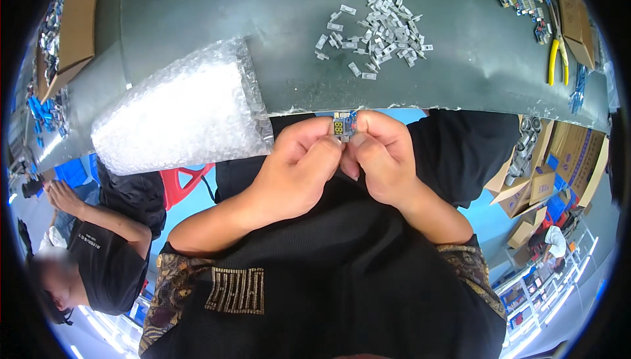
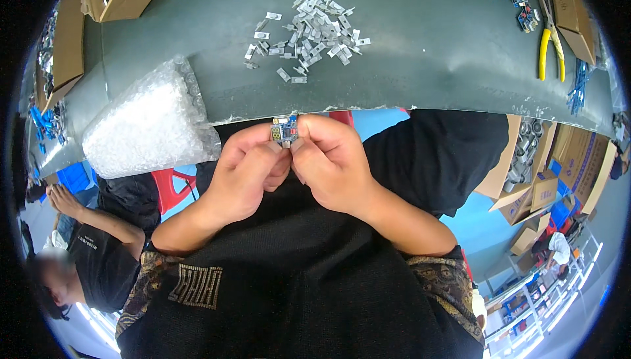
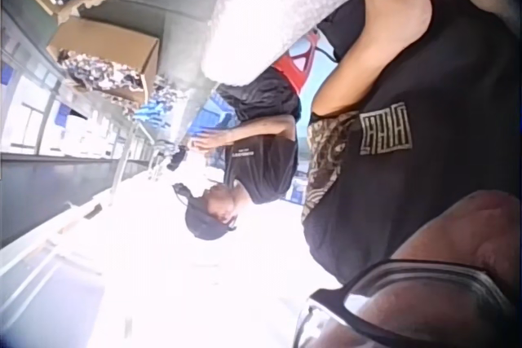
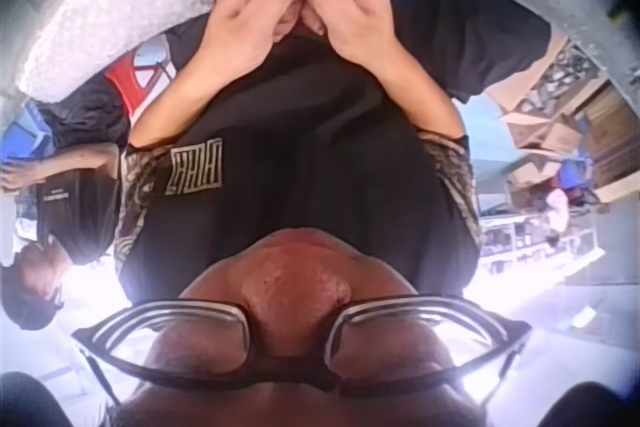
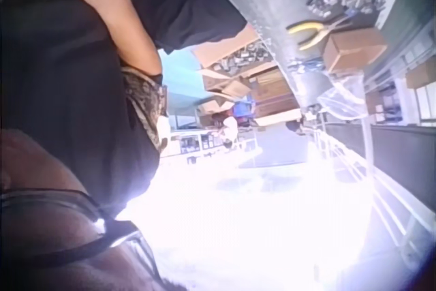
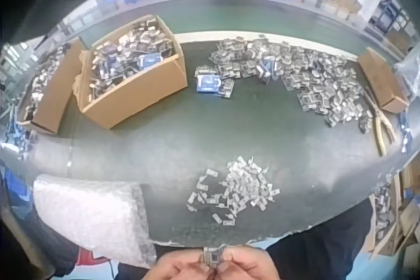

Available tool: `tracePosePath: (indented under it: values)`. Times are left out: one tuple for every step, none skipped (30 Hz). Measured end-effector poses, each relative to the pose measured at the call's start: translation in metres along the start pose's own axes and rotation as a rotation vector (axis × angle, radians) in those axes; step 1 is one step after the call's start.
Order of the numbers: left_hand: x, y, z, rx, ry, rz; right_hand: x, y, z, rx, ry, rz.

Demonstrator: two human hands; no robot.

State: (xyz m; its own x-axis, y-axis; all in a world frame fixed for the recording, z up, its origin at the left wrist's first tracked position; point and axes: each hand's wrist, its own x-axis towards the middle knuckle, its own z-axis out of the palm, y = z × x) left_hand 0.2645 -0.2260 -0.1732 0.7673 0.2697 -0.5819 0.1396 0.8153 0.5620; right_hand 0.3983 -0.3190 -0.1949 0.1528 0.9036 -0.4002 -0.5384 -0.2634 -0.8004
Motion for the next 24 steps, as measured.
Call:
tracePosePath:
  values:
    - [0.000, 0.002, 0.003, 0.020, 0.018, 0.015, -0.001, 0.002, 0.000, 0.012, -0.001, -0.007]
    - [0.001, 0.003, 0.005, 0.021, 0.017, 0.014, -0.001, 0.003, -0.001, 0.025, -0.002, -0.013]
    - [0.001, 0.003, 0.007, 0.054, 0.029, 0.031, -0.001, 0.002, 0.000, 0.025, -0.001, -0.014]
    - [0.002, 0.004, 0.008, 0.085, 0.041, 0.048, -0.001, 0.001, 0.000, 0.033, -0.008, -0.008]
    - [0.002, 0.005, 0.008, 0.086, 0.040, 0.046, -0.001, 0.000, 0.001, 0.041, -0.016, 0.000]
    - [0.002, 0.006, 0.009, 0.095, 0.045, 0.044, -0.001, 0.000, 0.000, 0.042, -0.015, -0.001]
    - [0.002, 0.006, 0.009, 0.104, 0.050, 0.041, -0.001, 0.001, 0.000, 0.040, -0.017, -0.007]
    - [0.002, 0.007, 0.008, 0.105, 0.050, 0.039, -0.001, 0.001, 0.000, 0.038, -0.018, -0.013]
    - [0.002, 0.007, 0.007, 0.105, 0.049, 0.036, 0.000, 0.000, 0.001, 0.039, -0.017, -0.013]
    - [0.002, 0.007, 0.007, 0.105, 0.048, 0.033, 0.000, -0.001, 0.003, 0.041, -0.002, 0.005]
    - [0.002, 0.006, 0.006, 0.105, 0.047, 0.032, 0.000, -0.001, 0.003, 0.043, 0.013, 0.023]
    - [0.002, 0.006, 0.006, 0.099, 0.048, 0.026, 0.000, -0.001, 0.002, 0.043, 0.014, 0.022]
    - [0.002, 0.006, 0.005, 0.094, 0.050, 0.020, 0.001, 0.001, -0.001, 0.028, -0.013, 0.014]
    - [0.001, 0.006, 0.002, 0.097, 0.052, 0.024, 0.001, 0.002, -0.002, 0.014, -0.043, 0.005]
    - [-0.001, 0.005, -0.003, 0.069, 0.008, -0.006, 0.001, 0.001, -0.003, 0.014, -0.048, 0.000]
    - [-0.002, 0.005, -0.006, 0.042, -0.035, -0.034, 0.000, -0.001, -0.004, 0.006, -0.049, 0.015]
    - [-0.003, 0.004, -0.005, 0.080, -0.041, -0.012, 0.001, -0.004, -0.004, -0.003, -0.054, 0.026]
    - [-0.003, 0.003, -0.002, 0.120, -0.047, 0.012, -0.001, -0.005, -0.008, -0.006, -0.066, 0.013]
    - [-0.005, 0.005, 0.001, 0.182, -0.082, -0.006, -0.006, -0.006, -0.013, -0.054, -0.089, -0.005]
    - [-0.007, 0.005, 0.001, 0.244, -0.142, 0.045, -0.009, -0.007, -0.019, -0.100, -0.113, -0.030]
    - [-0.010, 0.000, -0.003, 0.240, -0.196, 0.034, -0.013, -0.010, -0.021, -0.150, -0.137, -0.082]
    - [-0.015, 0.000, -0.005, 0.238, -0.250, 0.024, -0.011, -0.017, -0.018, -0.153, -0.150, -0.102]
    - [-0.019, 0.005, -0.003, 0.253, -0.256, 0.035, -0.011, -0.024, -0.016, -0.235, -0.180, -0.169]
    - [-0.024, 0.012, 0.000, 0.278, -0.235, 0.050, -0.012, -0.031, -0.013, -0.319, -0.208, -0.238]
